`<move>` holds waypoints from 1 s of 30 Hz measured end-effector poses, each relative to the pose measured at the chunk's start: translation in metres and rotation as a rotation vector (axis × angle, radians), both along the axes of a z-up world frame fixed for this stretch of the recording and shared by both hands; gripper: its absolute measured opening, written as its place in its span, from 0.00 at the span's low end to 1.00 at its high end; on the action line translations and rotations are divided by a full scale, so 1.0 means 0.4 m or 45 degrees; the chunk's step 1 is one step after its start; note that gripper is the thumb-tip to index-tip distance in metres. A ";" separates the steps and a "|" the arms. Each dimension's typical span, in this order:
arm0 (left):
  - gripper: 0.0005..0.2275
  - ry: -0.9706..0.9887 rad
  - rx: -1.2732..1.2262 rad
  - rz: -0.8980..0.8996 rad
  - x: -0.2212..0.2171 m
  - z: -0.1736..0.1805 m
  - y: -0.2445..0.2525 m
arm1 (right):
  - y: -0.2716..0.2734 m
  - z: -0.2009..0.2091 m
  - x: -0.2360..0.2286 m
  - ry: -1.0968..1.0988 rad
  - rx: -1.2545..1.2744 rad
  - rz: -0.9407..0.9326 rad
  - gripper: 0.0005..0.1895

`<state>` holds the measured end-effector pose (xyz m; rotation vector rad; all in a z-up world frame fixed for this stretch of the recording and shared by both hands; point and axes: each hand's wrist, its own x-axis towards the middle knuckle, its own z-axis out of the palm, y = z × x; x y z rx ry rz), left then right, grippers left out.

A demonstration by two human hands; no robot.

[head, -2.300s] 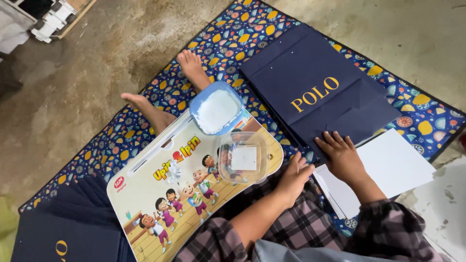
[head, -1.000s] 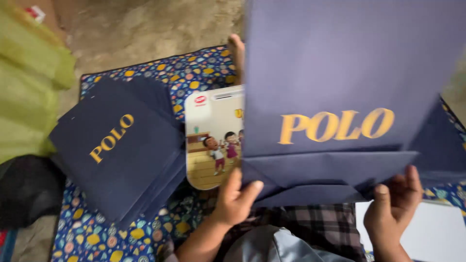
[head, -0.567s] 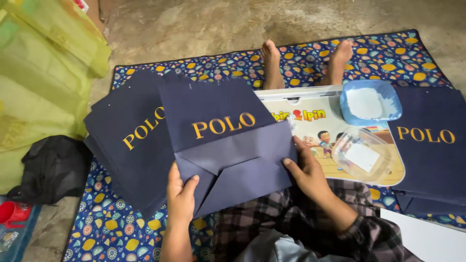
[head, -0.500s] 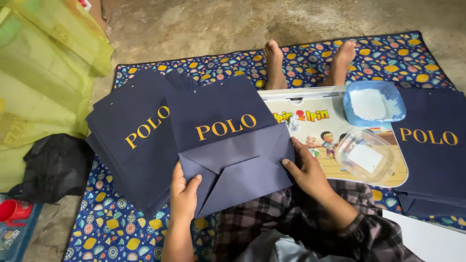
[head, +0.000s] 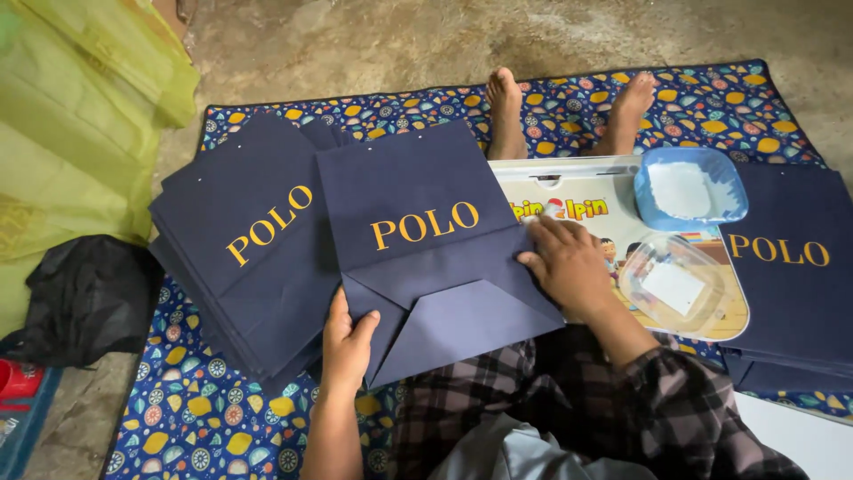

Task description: Applying glue and folding the bottom of paper bags to assemble them

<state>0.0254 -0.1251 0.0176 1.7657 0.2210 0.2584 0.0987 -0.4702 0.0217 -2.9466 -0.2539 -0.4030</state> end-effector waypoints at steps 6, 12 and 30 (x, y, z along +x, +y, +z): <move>0.31 -0.027 0.141 -0.037 0.006 0.010 -0.005 | -0.146 -0.063 0.014 0.023 -0.342 -0.208 0.22; 0.32 -0.039 0.245 -0.131 0.035 0.007 -0.049 | -0.268 -0.131 0.015 -0.266 -0.328 -0.302 0.19; 0.36 -0.282 0.583 -0.213 0.155 -0.115 -0.145 | -0.131 -0.133 -0.052 -0.395 0.371 0.165 0.23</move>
